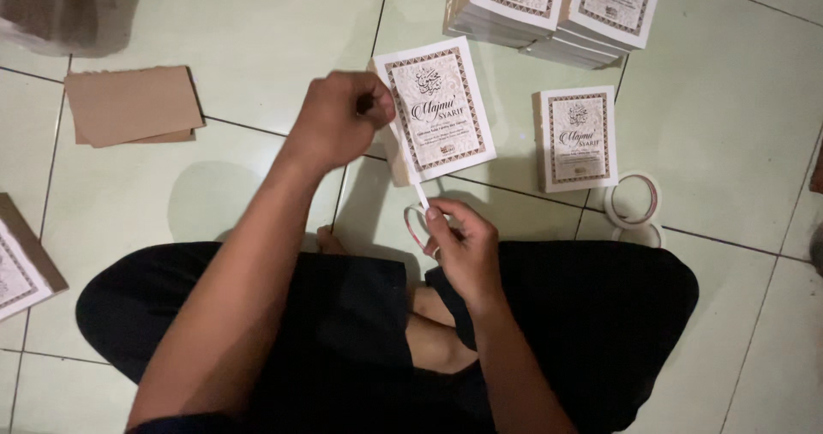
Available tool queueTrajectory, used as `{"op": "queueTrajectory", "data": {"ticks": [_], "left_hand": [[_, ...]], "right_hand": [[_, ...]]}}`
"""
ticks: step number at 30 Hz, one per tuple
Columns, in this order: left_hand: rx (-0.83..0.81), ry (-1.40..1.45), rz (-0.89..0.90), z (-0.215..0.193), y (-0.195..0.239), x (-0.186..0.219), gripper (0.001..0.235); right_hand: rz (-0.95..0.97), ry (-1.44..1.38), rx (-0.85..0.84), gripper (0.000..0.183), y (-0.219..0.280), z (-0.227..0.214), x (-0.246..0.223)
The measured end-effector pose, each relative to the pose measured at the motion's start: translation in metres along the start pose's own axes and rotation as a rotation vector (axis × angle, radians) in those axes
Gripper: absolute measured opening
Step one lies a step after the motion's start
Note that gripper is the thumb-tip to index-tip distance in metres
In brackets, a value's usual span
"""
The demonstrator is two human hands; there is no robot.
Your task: The person sits on the floor and uses clear adhesive tape to seal the spines of small books. They pull tape from a roll, apply it to the spine, and place the finished books into a stack.
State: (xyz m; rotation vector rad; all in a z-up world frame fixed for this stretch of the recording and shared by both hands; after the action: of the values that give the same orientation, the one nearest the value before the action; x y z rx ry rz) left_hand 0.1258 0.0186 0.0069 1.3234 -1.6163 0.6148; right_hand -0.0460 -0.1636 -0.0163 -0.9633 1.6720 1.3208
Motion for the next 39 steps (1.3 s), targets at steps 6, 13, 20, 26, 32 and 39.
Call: {"op": "queueTrajectory", "data": {"ticks": [6,13,20,26,32,39], "left_hand": [[-0.186,0.38,-0.242,-0.001,0.0,0.034,0.014],[-0.279,0.402,-0.022,-0.018,0.004,0.031,0.013],[-0.387,0.277,-0.085,-0.03,0.021,0.037,0.017],[-0.538,0.388,-0.187,-0.023,0.051,0.041,0.018],[-0.535,0.69,-0.124,-0.004,0.066,0.015,0.018],[-0.297,0.49,0.054,-0.008,0.052,0.033,0.014]], "right_hand": [[0.224,-0.077,0.109,0.022,-0.005,-0.008,0.019],[0.224,-0.191,0.083,0.022,-0.007,-0.009,0.029],[0.222,-0.31,0.012,0.024,-0.005,-0.011,0.045],[0.202,-0.241,0.025,0.024,0.009,-0.035,0.043],[0.178,-0.32,0.023,0.02,0.021,-0.043,0.041],[0.13,-0.322,-0.014,0.017,0.017,-0.034,0.042]]}}
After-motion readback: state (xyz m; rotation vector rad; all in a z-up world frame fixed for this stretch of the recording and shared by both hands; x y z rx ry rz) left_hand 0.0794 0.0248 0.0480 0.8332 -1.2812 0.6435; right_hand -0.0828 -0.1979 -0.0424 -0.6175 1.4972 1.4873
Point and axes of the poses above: each hand's wrist, its own y-axis away from the middle knuckle, its own z-axis out of the palm, x = y × z, the point moved 5 cm from there along -y, towards the middle knuckle, and after that the axes turned 1 degree about y, right-handed, at the moved point
